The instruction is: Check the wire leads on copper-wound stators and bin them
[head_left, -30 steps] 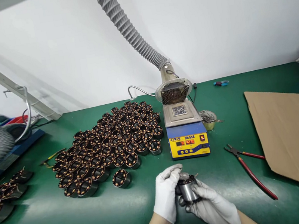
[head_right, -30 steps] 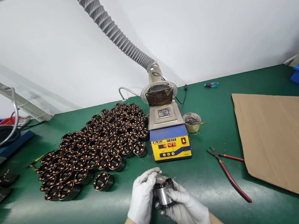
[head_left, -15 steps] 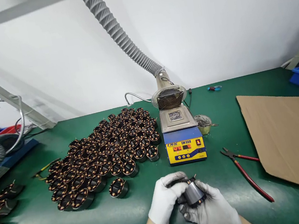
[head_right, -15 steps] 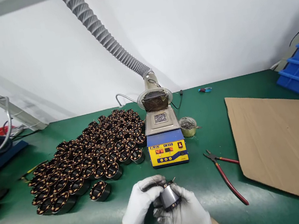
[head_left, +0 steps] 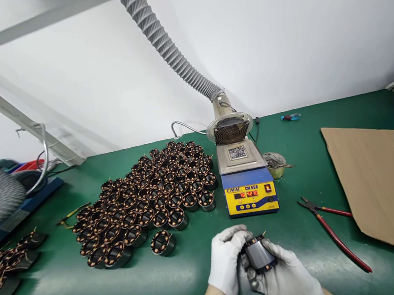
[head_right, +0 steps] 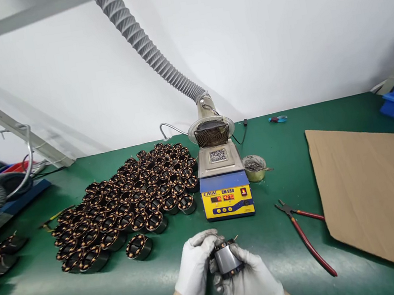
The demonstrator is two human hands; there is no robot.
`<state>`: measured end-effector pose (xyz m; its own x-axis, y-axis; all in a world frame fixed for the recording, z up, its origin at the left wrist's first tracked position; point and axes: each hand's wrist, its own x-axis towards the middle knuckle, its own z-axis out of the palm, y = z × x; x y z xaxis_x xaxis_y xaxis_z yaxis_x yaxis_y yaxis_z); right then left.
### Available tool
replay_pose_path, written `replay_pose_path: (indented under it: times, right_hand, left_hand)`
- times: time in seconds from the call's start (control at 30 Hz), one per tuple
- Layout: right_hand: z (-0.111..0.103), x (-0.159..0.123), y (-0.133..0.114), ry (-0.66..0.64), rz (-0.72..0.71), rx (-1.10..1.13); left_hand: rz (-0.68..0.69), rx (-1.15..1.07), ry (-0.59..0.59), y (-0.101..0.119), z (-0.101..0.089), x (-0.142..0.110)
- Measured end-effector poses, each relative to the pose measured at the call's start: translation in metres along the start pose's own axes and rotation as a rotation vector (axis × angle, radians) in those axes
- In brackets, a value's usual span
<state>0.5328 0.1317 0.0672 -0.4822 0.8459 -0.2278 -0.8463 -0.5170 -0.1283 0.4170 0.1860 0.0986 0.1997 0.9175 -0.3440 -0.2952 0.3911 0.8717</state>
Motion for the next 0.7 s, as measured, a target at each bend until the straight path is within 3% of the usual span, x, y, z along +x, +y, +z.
replay_pose_path:
  times: [0.17,0.23,0.3,0.4,0.5,0.57,0.63,0.7]
  right_hand:
    - [0.0,-0.003,-0.001,-0.009,0.048,-0.06]
    - [0.0,-0.003,0.001,-0.013,0.066,-0.092]
    - [0.001,-0.001,0.003,-0.004,0.032,-0.116]
    - [0.003,0.001,0.006,0.046,-0.106,-0.212]
    - [0.003,0.003,0.008,0.153,-0.281,-0.484]
    - [-0.001,0.004,0.01,0.304,-0.457,-0.75]
    - [-0.007,0.006,0.012,0.464,-0.641,-0.995]
    - [-0.012,0.008,0.016,0.542,-0.747,-1.182]
  left_hand:
    - [0.161,-0.456,0.111,0.004,-0.009,0.008]
    - [0.138,-0.391,0.043,0.009,-0.01,0.005]
    - [0.024,-0.124,-0.048,0.01,-0.005,0.0]
    - [0.005,0.17,-0.01,0.005,0.0,-0.004]
    - [0.078,0.131,0.099,0.005,-0.01,0.001]
    - [0.113,0.074,0.135,0.011,-0.023,0.005]
    - [0.128,0.09,0.049,0.017,-0.03,0.007]
    - [0.083,0.193,-0.152,0.016,-0.028,0.006]
